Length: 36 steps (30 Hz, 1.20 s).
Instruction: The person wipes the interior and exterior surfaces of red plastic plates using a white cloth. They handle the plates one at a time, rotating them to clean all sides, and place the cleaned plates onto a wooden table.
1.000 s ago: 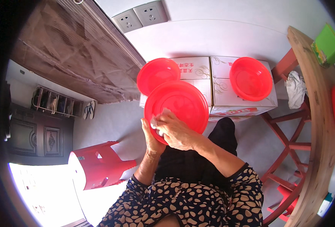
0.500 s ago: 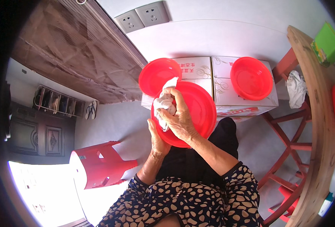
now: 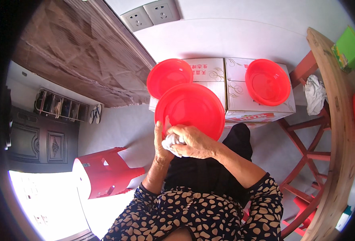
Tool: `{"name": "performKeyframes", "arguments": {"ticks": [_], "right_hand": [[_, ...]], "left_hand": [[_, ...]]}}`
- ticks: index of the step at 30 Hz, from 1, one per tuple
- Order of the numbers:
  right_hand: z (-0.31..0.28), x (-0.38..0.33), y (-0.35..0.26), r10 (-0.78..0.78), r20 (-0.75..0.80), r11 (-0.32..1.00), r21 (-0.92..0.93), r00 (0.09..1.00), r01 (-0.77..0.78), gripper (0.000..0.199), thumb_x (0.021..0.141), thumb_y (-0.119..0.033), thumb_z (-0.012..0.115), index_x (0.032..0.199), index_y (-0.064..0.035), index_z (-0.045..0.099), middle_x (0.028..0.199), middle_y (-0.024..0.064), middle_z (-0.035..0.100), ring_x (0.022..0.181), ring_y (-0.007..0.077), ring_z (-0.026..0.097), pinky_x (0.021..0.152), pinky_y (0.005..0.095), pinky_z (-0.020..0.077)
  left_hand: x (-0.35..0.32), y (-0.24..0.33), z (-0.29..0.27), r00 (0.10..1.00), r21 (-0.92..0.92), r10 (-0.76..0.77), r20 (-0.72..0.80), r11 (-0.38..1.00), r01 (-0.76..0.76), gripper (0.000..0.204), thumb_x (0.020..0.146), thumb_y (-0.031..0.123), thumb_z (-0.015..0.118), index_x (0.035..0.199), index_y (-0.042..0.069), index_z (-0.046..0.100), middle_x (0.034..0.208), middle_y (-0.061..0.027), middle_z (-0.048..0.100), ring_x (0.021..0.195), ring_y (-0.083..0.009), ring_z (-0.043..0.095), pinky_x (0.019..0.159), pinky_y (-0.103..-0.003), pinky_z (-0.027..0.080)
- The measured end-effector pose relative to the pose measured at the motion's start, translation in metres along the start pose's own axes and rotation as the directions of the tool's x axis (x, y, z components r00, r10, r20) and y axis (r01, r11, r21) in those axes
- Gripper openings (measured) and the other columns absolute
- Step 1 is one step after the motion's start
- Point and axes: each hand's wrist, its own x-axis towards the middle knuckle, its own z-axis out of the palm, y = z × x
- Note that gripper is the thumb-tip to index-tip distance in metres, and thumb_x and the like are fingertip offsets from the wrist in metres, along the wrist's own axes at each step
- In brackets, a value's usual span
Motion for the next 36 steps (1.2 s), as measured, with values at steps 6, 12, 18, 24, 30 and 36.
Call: {"name": "performKeyframes", "arguments": {"ticks": [6, 12, 18, 24, 30, 36], "right_hand": [[-0.019, -0.025, -0.002, 0.037, 0.281, 0.924, -0.374, 0.959, 0.074, 0.015, 0.081, -0.012, 0.060, 0.091, -0.0026, 0.056, 0.083, 0.0114, 0.058, 0.082, 0.0254, 0.060, 0.071, 0.0360, 0.0481], [-0.041, -0.038, -0.016, 0.255, 0.283, 0.626, -0.777, 0.925, 0.065, 0.013, 0.076, -0.012, 0.057, 0.085, -0.0024, 0.061, 0.081, 0.0122, 0.056, 0.079, 0.0276, 0.059, 0.071, 0.0383, 0.0477], [-0.030, -0.015, 0.005, -0.422, -0.231, 0.517, -0.856, 0.877, 0.023, 0.016, 0.075, -0.010, 0.067, 0.087, -0.0053, 0.058, 0.089, 0.0095, 0.050, 0.073, 0.0231, 0.053, 0.066, 0.0370, 0.0469], [-0.011, 0.007, 0.018, -0.455, -0.267, 0.325, -0.938, 0.850, -0.120, 0.030, 0.079, -0.017, 0.062, 0.101, 0.0027, 0.059, 0.118, 0.0154, 0.047, 0.095, 0.0254, 0.054, 0.071, 0.0347, 0.0484], [-0.010, -0.004, 0.039, -0.332, -0.376, 0.339, -0.903, 0.865, -0.263, 0.031, 0.078, -0.013, 0.060, 0.101, 0.0075, 0.059, 0.116, 0.0215, 0.047, 0.089, 0.0291, 0.053, 0.067, 0.0329, 0.0484], [0.001, -0.030, 0.022, -0.081, -0.199, 0.551, -0.825, 0.977, -0.123, 0.030, 0.071, -0.015, 0.065, 0.092, 0.0039, 0.057, 0.108, 0.0209, 0.047, 0.087, 0.0311, 0.052, 0.073, 0.0400, 0.0471]], "left_hand": [[-0.006, 0.009, 0.016, 0.997, 0.025, 0.076, 0.009, 0.997, -0.076, 0.056, 0.092, 0.044, 0.049, 0.128, 0.001, 0.044, 0.120, -0.0122, 0.055, 0.109, -0.0223, 0.053, 0.094, -0.037, 0.043], [-0.007, 0.008, 0.017, 0.991, 0.140, 0.118, 0.068, 0.982, -0.127, 0.057, 0.093, 0.039, 0.050, 0.134, 0.001, 0.039, 0.128, -0.0132, 0.050, 0.116, -0.0228, 0.049, 0.098, -0.038, 0.040], [-0.006, 0.005, 0.016, 0.990, 0.147, 0.109, 0.085, 0.982, -0.120, 0.056, 0.093, 0.031, 0.050, 0.137, 0.001, 0.035, 0.131, -0.0121, 0.047, 0.120, -0.0215, 0.046, 0.101, -0.036, 0.038], [-0.010, -0.001, 0.025, 0.988, 0.118, 0.132, 0.084, 0.983, -0.141, 0.057, 0.092, 0.025, 0.051, 0.140, 0.001, 0.032, 0.134, -0.0116, 0.045, 0.122, -0.0201, 0.044, 0.103, -0.035, 0.034], [-0.008, 0.000, 0.034, 0.965, 0.191, 0.263, 0.023, 0.946, -0.262, 0.051, 0.090, 0.024, 0.052, 0.132, 0.000, 0.040, 0.129, -0.0132, 0.050, 0.118, -0.0228, 0.049, 0.101, -0.038, 0.039], [-0.004, -0.004, 0.024, 0.955, 0.253, 0.292, 0.047, 0.922, -0.295, 0.056, 0.091, 0.021, 0.051, 0.139, 0.001, 0.032, 0.134, -0.0124, 0.045, 0.123, -0.0220, 0.043, 0.105, -0.036, 0.033]]}}
